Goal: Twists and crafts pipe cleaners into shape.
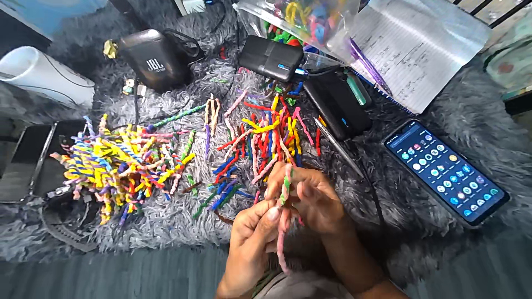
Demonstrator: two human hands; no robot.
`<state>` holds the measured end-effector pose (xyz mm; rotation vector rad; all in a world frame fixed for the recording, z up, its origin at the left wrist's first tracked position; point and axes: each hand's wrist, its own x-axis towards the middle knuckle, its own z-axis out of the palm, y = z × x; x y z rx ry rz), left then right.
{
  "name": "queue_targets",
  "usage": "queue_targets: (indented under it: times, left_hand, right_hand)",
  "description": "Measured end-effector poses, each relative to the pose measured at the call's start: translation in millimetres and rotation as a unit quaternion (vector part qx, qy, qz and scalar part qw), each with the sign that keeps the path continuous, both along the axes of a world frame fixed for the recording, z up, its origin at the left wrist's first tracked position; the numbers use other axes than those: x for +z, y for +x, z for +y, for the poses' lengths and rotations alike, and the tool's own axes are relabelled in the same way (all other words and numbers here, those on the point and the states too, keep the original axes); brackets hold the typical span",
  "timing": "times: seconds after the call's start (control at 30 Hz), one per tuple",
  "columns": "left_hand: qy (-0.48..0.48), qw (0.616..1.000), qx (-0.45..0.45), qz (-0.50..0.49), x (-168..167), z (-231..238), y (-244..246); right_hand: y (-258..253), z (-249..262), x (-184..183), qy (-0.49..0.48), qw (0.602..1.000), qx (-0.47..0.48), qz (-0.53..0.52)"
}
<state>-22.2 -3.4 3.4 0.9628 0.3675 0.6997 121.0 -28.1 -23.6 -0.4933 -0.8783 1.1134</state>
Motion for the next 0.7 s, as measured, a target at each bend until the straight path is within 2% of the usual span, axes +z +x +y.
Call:
queue_targets:
  times: [0.1, 0.17, 0.23, 0.3, 0.33, 0.4, 0.43, 0.47, 0.5, 0.53, 0.57, 0.6, 0.67, 0.7]
  left_hand:
    - [-0.12, 0.989, -0.048, -0.071, 2.3, 5.3, -2.7]
    - [-0.122, 0.987, -0.07, -0.079, 2.5, 6.8, -3.3]
    - [-0.058, 0.995, -0.062, -0.05, 2.4, 5.9, -3.1]
    - [0.111, 0.993, 0.023, 0.031, 1.0, 0.4, -0.5]
    - [0.232, 0.965, 0.089, 0.086, -1.7, -2.7, 1.5]
    - [0.448, 0.849, 0.208, 0.189, -8.5, -7.1, 6.2]
    - [0.516, 0.788, 0.249, 0.226, -11.2, -8.3, 8.9]
    - [0.552, 0.746, 0.276, 0.248, -13.4, -8.6, 11.0]
    - [0.564, 0.73, 0.287, 0.257, -14.7, -8.4, 12.1]
    - [0.552, 0.744, 0.281, 0.248, -15.0, -8.1, 11.9]
    - [0.513, 0.788, 0.257, 0.222, -13.9, -8.0, 10.6]
    - [0.446, 0.849, 0.216, 0.184, -11.4, -7.5, 8.0]
    - [0.252, 0.959, 0.101, 0.082, -3.8, -4.6, 2.8]
    - [0.148, 0.988, 0.037, 0.025, -0.8, -1.9, 0.2]
  right_hand:
    - [1.6, 0.1, -0.3, 0.016, 1.0, 0.02, -0.001]
    - [0.5, -0.7, 0.5, 0.017, 1.0, 0.003, -0.004]
    - [0.1, -1.6, 0.3, 0.017, 1.0, -0.016, -0.011]
    - [-0.8, -1.8, 0.1, 0.013, 0.999, -0.045, -0.017]
    - [-1.6, -1.9, -0.1, 0.01, 0.998, -0.061, -0.023]
    - [-3.8, -2.9, -0.4, -0.004, 0.994, -0.099, -0.034]
    - [-4.9, -2.9, -0.4, -0.009, 0.992, -0.12, -0.04]
    - [-5.8, -2.5, -0.7, -0.011, 0.99, -0.136, -0.043]
    - [-6.5, -2.1, -1.1, -0.014, 0.988, -0.145, -0.044]
    - [-7.1, -1.8, -1.1, -0.019, 0.989, -0.144, -0.04]
    - [-7.0, -1.8, -0.7, -0.024, 0.991, -0.132, -0.029]
    - [-6.4, -1.8, 0.0, -0.025, 0.994, -0.11, -0.012]
    - [-5.0, -0.5, 0.4, -0.01, 0.998, -0.057, 0.007]
    - [-5.0, -0.2, 0.3, -0.002, 0.999, -0.04, 0.007]
